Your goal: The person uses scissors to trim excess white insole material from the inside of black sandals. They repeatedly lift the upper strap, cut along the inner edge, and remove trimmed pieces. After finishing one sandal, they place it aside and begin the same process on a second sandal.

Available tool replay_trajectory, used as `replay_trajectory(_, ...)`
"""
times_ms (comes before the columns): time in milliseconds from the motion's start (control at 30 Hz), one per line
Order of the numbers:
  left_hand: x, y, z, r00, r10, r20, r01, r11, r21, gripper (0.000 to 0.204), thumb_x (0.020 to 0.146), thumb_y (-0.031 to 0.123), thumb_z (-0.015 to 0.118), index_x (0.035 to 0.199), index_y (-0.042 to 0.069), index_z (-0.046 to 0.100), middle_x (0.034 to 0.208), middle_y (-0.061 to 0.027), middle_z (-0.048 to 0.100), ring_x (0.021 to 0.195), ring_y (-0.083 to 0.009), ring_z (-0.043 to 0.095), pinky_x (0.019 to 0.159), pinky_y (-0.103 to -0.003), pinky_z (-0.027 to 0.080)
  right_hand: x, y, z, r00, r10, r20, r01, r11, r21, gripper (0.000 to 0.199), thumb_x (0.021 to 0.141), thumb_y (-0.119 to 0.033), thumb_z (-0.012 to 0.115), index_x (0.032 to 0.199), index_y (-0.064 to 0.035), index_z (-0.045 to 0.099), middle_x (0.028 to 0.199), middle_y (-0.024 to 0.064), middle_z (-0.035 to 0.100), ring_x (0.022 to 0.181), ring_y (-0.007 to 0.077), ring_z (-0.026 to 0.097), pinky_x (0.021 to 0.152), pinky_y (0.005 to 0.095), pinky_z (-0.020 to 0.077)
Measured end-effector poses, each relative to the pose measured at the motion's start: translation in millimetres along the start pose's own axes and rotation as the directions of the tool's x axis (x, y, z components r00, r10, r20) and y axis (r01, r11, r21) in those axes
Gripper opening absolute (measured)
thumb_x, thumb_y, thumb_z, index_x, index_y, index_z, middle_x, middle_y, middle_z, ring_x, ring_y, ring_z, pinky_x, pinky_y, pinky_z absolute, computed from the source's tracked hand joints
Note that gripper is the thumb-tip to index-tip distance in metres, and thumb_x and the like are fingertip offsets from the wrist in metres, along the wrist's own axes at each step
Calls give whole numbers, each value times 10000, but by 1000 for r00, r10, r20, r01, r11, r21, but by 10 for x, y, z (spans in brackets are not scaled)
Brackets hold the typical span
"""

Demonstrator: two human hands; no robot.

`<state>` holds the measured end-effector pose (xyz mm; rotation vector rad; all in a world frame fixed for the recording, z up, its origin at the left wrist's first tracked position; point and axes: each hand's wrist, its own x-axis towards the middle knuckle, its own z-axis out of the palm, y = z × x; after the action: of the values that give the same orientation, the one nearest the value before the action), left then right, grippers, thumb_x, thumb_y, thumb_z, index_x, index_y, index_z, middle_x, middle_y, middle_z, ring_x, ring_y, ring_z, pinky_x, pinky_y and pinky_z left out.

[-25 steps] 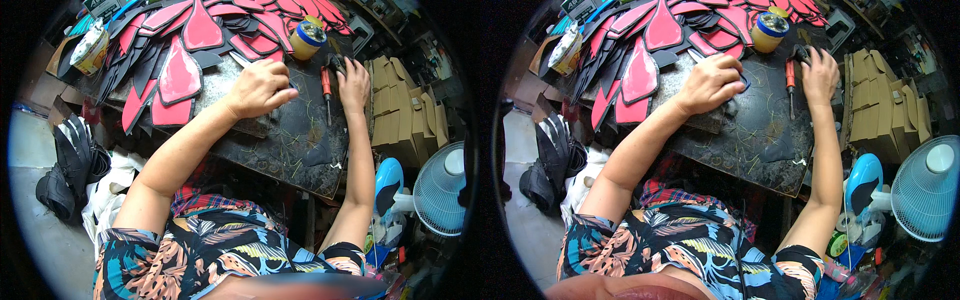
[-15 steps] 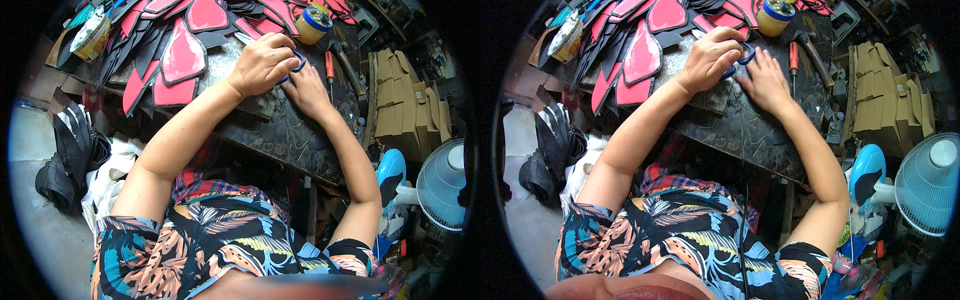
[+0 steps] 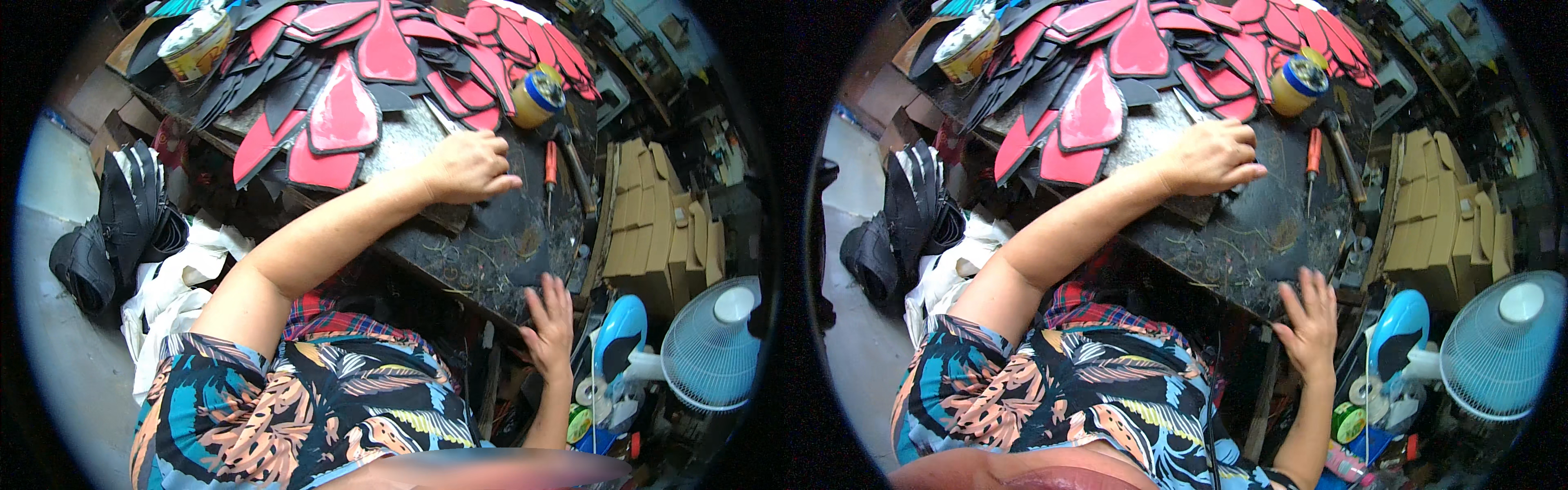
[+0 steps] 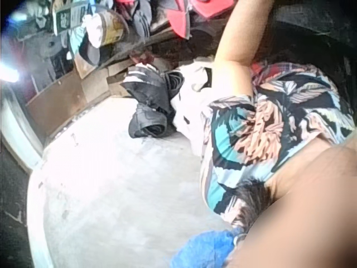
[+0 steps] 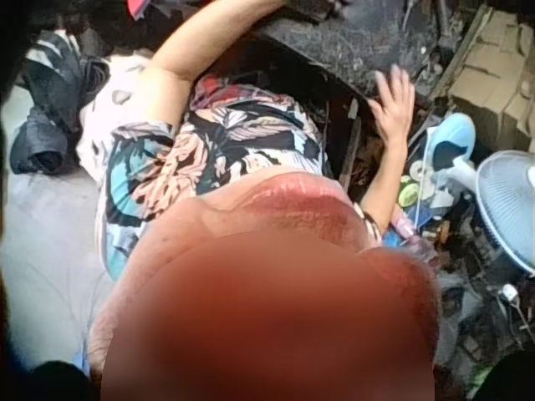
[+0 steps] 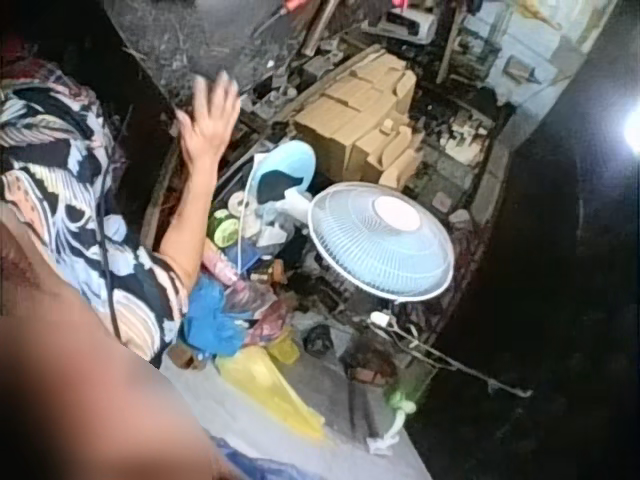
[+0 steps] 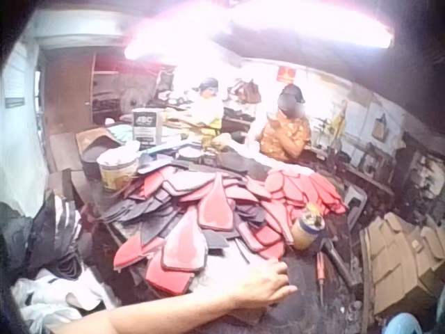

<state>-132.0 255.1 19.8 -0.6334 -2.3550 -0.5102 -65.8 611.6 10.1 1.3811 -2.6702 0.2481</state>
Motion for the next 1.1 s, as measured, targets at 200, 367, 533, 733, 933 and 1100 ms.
replay_trajectory(200, 11, 40, 21, 998, 11, 68, -14, 999, 33, 464, 947, 447, 602, 719, 52, 689, 862, -112, 599, 876, -286, 598, 756, -413, 501, -293, 316, -120, 775, 611, 163, -550, 779, -301, 437, 944, -360, 639, 1272, -74, 676, 1402, 145, 579, 1429, 392, 374, 1179, 657, 142)
replay_trajectory(367, 20, 54, 23, 999, 17, 28, -19, 998, 52, 370, 932, 414, 636, 819, 63, 676, 860, -106, 603, 873, -286, 614, 743, -408, 512, 440, 162, -318, 935, 293, -200, -302, 953, -14, 506, 872, -206, 727, 1345, -62, 619, 1444, 164, 543, 1435, 384, 385, 1194, 535, 249)
replay_trajectory(533, 10, 63, 26, 994, -70, -84, 62, 994, -88, 296, 873, 307, 699, 1006, 62, 602, 858, -113, 624, 864, -310, 661, 738, -424, 534, 1297, -273, -204, 981, -51, -187, 75, 989, 124, 555, 871, -137, 715, 1390, -28, 554, 1424, 190, 547, 1363, 383, 475, 1123, 465, 392)
replay_trajectory(733, 38, 44, 61, 995, -67, -80, 62, 997, -55, 188, 820, 219, 688, 893, 61, 618, 851, -93, 639, 866, -292, 665, 722, -408, 548, 2275, -18, -328, 891, -168, -422, 217, 974, 70, 464, 909, -115, 673, 1355, -26, 579, 1343, 180, 599, 1284, 373, 530, 1077, 455, 425)
replay_trajectory(933, 45, 56, 65, 990, -52, -131, 44, 997, -65, 177, 796, 210, 695, 866, 67, 617, 847, -93, 629, 824, -286, 661, 705, -404, 545, 3417, 186, -135, 939, -48, -340, 107, 982, 157, 404, 944, -145, 600, 1337, -51, 577, 1186, 230, 652, 1119, 394, 609, 961, 476, 476)
replay_trajectory(1100, 48, 50, 43, 991, -46, -128, 38, 997, -63, 178, 789, 212, 697, 860, 71, 613, 834, -94, 621, 800, -289, 660, 689, -410, 543, 3843, 137, 102, 992, 117, -35, -121, 981, -150, 518, 862, -51, 583, 1376, -106, 560, 1214, 240, 652, 1088, 412, 640, 943, 511, 488)
